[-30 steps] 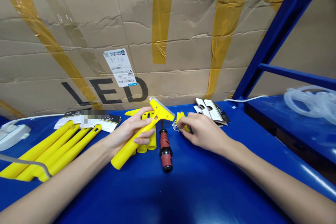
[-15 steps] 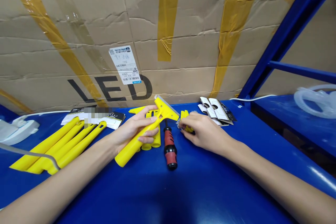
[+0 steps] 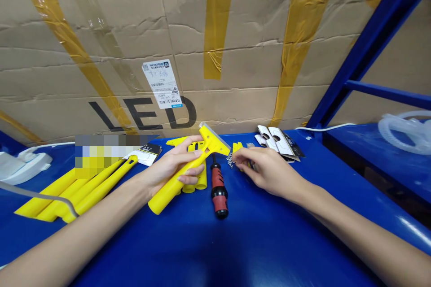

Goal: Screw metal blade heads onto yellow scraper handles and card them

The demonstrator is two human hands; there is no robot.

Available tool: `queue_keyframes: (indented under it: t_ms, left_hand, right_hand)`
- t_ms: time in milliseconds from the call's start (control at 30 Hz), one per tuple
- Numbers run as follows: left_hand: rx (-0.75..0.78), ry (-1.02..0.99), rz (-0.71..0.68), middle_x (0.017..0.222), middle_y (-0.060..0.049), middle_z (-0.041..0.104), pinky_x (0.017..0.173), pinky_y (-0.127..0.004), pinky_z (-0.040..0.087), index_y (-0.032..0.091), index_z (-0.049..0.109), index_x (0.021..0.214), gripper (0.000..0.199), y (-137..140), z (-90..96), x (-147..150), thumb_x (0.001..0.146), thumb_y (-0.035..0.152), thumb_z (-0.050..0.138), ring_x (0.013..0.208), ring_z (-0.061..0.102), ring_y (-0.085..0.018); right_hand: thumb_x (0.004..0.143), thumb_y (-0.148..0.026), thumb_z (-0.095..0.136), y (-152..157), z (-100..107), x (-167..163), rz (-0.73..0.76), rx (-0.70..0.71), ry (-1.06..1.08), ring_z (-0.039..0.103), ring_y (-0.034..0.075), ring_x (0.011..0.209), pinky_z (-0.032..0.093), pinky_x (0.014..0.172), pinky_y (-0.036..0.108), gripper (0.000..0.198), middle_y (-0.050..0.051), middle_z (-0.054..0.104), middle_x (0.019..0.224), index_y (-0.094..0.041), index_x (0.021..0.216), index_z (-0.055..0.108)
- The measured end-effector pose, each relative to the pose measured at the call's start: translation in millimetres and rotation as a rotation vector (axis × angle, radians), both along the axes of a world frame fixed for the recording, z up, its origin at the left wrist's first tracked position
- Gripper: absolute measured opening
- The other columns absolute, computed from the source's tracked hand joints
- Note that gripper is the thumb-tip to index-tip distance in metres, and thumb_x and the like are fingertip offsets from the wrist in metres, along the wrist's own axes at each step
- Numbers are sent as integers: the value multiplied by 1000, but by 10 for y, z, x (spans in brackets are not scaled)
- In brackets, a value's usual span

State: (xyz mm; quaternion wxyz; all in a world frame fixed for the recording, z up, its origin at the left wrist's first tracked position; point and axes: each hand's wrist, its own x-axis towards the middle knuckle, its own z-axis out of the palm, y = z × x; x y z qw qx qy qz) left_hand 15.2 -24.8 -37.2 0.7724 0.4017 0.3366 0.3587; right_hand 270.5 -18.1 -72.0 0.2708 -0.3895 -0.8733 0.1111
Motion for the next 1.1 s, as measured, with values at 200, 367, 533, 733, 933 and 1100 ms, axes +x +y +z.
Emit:
queue_keyframes:
  t_ms: [200,367,533,733,933,1100]
  left_hand:
    - [18,48,-80,69,4,49,40,-11,27,31,43,122,35,-1,-6,-21,94,17,59,43,37,-4]
    - [24,97,-151,59,6,47,42,-11,27,33,37,123,33,-18,2,9,97,22,55,41,31,-4]
    - [26,75,-171,62,5,47,42,-10,28,32,37,124,35,-57,22,30,96,20,56,43,32,-4]
    - [3,48,-154,69,3,50,40,-9,27,31,38,126,38,-67,48,59,95,17,56,44,34,-3]
    - [31,53,-186,65,4,48,39,-10,29,29,41,120,34,-105,75,51,94,18,59,44,33,-4]
    - [34,68,-156,63,5,47,40,-11,30,30,41,121,35,-122,86,57,94,19,60,44,34,-4]
  right_hand:
    - [89,-25,66,-18,65,-62,-56,-193,541,71,19,84,57,80,34,11,5,74,92,-21,100,66]
    - [82,-23,74,-35,37,-164,20,-300,712,72,18,86,58,83,35,15,4,74,93,-20,96,68]
    - [82,-17,73,-33,21,-210,7,-311,755,71,17,87,55,82,34,20,4,74,93,-20,100,66]
    - [82,-17,73,-21,6,-214,14,-319,746,64,15,79,49,76,32,24,2,71,88,-20,104,65]
    - [72,-24,83,28,22,-164,-25,-408,764,53,11,71,47,67,28,44,-2,59,87,-22,111,64]
    - [67,-37,86,71,6,-109,-118,-503,750,51,10,60,47,59,28,59,-3,57,84,-23,117,59]
